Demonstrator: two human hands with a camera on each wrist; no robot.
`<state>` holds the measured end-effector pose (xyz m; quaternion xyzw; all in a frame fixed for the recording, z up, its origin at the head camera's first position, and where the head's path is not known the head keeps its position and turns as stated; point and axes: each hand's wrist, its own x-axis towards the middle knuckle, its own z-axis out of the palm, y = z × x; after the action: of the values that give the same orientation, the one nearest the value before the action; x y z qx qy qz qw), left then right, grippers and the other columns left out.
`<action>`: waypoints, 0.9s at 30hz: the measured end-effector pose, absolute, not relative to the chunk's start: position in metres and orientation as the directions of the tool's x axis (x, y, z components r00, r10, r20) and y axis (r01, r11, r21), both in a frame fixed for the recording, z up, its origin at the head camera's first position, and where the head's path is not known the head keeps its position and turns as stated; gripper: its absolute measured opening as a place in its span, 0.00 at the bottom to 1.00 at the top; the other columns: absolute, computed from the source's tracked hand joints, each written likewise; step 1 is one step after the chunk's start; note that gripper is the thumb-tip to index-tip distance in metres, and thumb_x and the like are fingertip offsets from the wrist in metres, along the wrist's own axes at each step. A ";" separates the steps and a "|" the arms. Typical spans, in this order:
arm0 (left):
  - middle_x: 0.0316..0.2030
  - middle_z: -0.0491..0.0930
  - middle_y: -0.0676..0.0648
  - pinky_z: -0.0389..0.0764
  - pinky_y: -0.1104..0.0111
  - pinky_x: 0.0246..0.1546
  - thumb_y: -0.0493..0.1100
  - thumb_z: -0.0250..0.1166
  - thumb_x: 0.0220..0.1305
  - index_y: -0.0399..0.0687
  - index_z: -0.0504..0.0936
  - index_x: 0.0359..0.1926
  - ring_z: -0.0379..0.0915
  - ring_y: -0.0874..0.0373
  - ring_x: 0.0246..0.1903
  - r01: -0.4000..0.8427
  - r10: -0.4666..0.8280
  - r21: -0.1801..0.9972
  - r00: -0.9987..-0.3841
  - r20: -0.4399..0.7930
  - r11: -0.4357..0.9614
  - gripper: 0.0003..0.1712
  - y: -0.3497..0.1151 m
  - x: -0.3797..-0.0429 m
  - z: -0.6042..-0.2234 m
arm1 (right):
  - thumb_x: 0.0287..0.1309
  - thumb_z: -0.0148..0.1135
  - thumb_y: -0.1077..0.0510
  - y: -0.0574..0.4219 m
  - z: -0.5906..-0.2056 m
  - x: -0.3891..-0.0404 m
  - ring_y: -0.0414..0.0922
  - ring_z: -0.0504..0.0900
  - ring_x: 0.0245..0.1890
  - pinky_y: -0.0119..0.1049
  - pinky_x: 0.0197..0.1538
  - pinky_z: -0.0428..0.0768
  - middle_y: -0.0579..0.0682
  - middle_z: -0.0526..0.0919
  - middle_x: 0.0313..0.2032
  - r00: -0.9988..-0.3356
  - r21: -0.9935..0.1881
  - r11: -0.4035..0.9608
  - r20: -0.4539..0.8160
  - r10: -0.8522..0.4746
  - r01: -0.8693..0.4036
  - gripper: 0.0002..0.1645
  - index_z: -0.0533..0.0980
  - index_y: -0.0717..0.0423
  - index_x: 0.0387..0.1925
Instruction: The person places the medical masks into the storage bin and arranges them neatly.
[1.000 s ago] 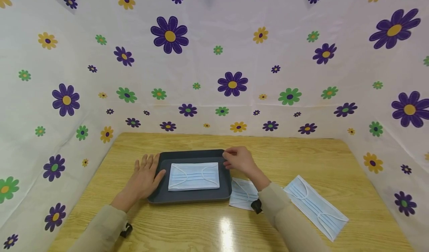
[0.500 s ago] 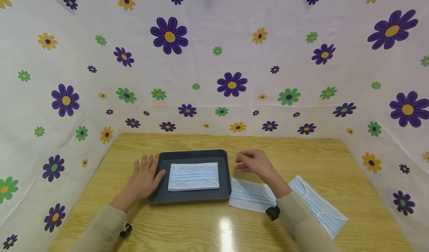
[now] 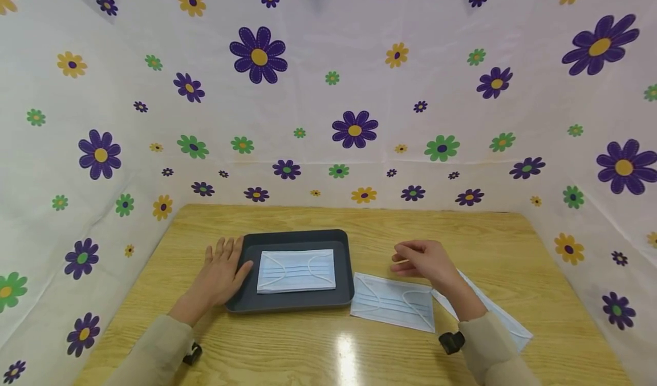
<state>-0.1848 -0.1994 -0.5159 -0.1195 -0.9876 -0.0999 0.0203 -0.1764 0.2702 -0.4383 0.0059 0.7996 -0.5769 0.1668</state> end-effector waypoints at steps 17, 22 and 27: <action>0.74 0.54 0.29 0.43 0.35 0.71 0.62 0.43 0.77 0.38 0.48 0.78 0.42 0.32 0.75 0.243 0.234 0.191 -0.970 0.067 0.951 0.43 -0.199 -0.185 -0.516 | 0.72 0.57 0.50 0.309 -0.452 -0.154 0.52 0.89 0.40 0.42 0.44 0.86 0.63 0.84 0.46 -0.914 -0.897 0.333 -0.363 -0.181 0.291 0.38 0.62 0.79 0.66; 0.74 0.54 0.29 0.43 0.35 0.71 0.63 0.43 0.77 0.38 0.48 0.78 0.42 0.32 0.75 0.244 0.236 0.193 -0.970 0.062 0.950 0.43 -0.199 -0.185 -0.517 | 0.72 0.56 0.50 0.319 -0.457 -0.148 0.50 0.89 0.39 0.42 0.44 0.86 0.58 0.86 0.43 -0.900 -0.891 0.320 -0.393 -0.191 0.321 0.39 0.61 0.79 0.67; 0.74 0.53 0.28 0.41 0.35 0.71 0.62 0.43 0.77 0.38 0.48 0.78 0.42 0.31 0.75 0.242 0.235 0.200 -0.970 0.060 0.950 0.43 -0.199 -0.186 -0.518 | 0.73 0.55 0.51 0.328 -0.462 -0.145 0.50 0.89 0.38 0.43 0.44 0.86 0.57 0.87 0.41 -0.889 -0.891 0.301 -0.408 -0.208 0.339 0.38 0.60 0.79 0.67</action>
<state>-0.1859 -0.1992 -0.5175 -0.1207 -0.9871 -0.1033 0.0177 -0.1446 0.3284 -0.4620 0.0424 0.7724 -0.5898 0.2319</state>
